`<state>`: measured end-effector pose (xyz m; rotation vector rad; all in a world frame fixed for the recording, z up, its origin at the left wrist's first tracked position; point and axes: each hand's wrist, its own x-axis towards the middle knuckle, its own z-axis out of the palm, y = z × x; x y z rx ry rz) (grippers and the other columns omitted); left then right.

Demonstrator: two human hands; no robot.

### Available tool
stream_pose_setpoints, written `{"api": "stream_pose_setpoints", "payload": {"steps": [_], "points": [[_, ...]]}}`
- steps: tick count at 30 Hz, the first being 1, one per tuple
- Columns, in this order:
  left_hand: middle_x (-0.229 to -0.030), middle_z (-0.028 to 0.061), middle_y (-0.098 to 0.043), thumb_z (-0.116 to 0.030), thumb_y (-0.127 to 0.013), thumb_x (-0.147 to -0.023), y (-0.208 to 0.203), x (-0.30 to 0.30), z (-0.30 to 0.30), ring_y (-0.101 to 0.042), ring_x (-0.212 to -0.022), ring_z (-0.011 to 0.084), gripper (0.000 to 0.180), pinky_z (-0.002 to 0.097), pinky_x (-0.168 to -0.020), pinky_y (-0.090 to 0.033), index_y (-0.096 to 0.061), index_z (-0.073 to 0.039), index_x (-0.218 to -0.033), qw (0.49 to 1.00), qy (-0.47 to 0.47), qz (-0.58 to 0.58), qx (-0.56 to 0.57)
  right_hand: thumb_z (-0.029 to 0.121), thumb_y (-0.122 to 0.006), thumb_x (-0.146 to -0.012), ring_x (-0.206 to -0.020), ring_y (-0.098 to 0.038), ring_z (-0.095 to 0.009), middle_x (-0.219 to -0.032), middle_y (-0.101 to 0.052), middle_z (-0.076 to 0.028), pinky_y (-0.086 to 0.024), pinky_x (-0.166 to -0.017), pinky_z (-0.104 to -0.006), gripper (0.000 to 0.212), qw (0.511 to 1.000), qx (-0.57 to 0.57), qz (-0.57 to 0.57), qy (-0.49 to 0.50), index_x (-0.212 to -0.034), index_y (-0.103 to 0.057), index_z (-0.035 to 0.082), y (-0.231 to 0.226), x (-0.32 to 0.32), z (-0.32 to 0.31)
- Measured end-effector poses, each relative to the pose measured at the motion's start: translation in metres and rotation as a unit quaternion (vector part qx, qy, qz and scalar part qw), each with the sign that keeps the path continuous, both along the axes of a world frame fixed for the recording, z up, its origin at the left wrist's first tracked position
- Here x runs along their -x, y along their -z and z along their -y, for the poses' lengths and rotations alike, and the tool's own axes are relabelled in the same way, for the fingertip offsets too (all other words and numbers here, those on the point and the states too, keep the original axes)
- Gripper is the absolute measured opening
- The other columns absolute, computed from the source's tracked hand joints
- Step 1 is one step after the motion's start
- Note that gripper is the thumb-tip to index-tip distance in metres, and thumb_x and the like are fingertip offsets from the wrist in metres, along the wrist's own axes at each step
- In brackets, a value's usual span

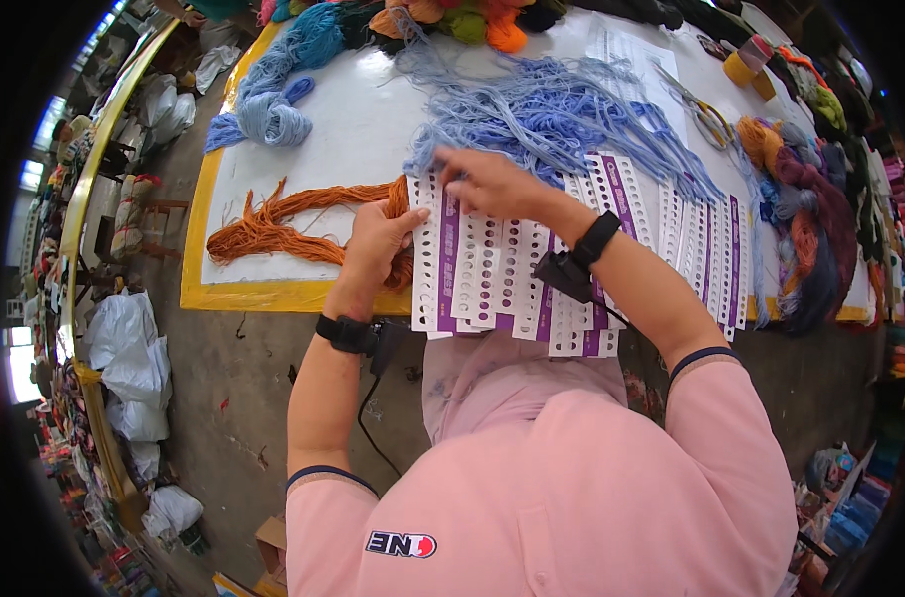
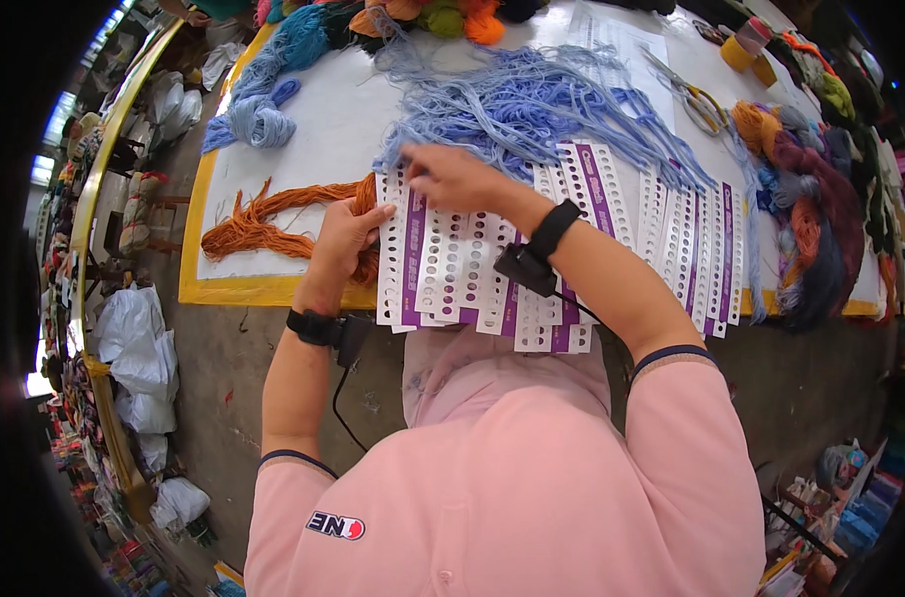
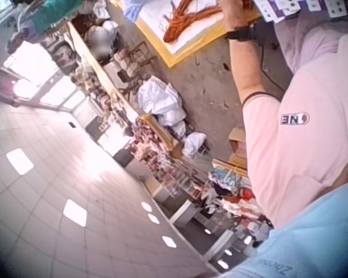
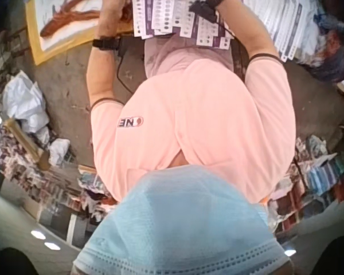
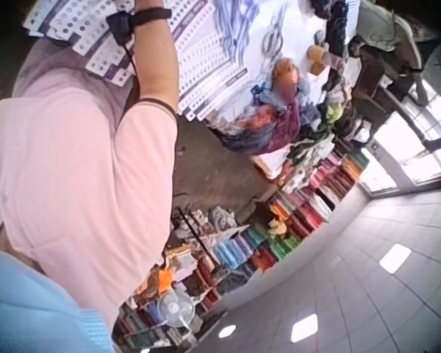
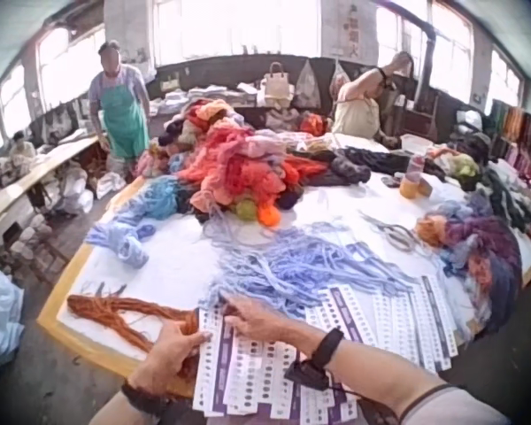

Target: The person separates strands of blue yarn by hand and threads them through holes in paper cards, then repeats the process with a bundle of orange yarn.

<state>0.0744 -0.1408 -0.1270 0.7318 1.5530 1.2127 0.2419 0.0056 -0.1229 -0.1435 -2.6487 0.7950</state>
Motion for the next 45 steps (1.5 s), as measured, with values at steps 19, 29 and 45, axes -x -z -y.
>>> {"api": "stream_pose_setpoints", "payload": {"steps": [19,29,45], "points": [[-0.065,-0.0026,-0.058,-0.012,-0.073,-0.084,0.008,0.005,0.011,-0.046,-0.051,0.0039,0.014,0.0202,-0.048,-0.036,-0.066,0.000,-0.089,1.000,-0.010,0.012,0.001,-0.001,-0.057,-0.084,-0.096,-0.065,-0.031,-0.110,-0.064,-0.017,-0.053,-0.079,-0.0352,0.037,0.980,0.043,-0.122,0.154,-0.121,-0.060,0.004,-0.013,0.011,-0.009],[-0.061,-0.0025,-0.059,-0.022,-0.065,-0.092,0.005,0.037,0.006,-0.046,-0.047,0.0029,0.022,0.0203,-0.043,-0.035,-0.070,-0.001,-0.088,0.995,-0.083,-0.054,0.003,0.036,-0.046,-0.099,-0.147,-0.019,-0.029,-0.156,-0.026,-0.020,-0.013,-0.120,-0.0421,0.061,0.976,-0.192,0.098,0.029,-0.148,-0.032,0.002,0.014,-0.025,0.041],[-0.126,0.0065,-0.064,-0.012,-0.064,-0.088,-0.021,-0.050,0.000,-0.069,-0.085,0.0203,0.030,0.0289,-0.069,-0.053,-0.069,-0.008,-0.117,0.779,0.273,-0.481,-0.296,0.019,-0.070,-0.077,-0.144,-0.027,-0.039,-0.151,-0.035,-0.022,-0.017,-0.116,-0.0563,0.072,0.958,-0.140,0.188,0.167,-0.142,-0.043,0.006,-0.019,-0.189,0.125]]}}
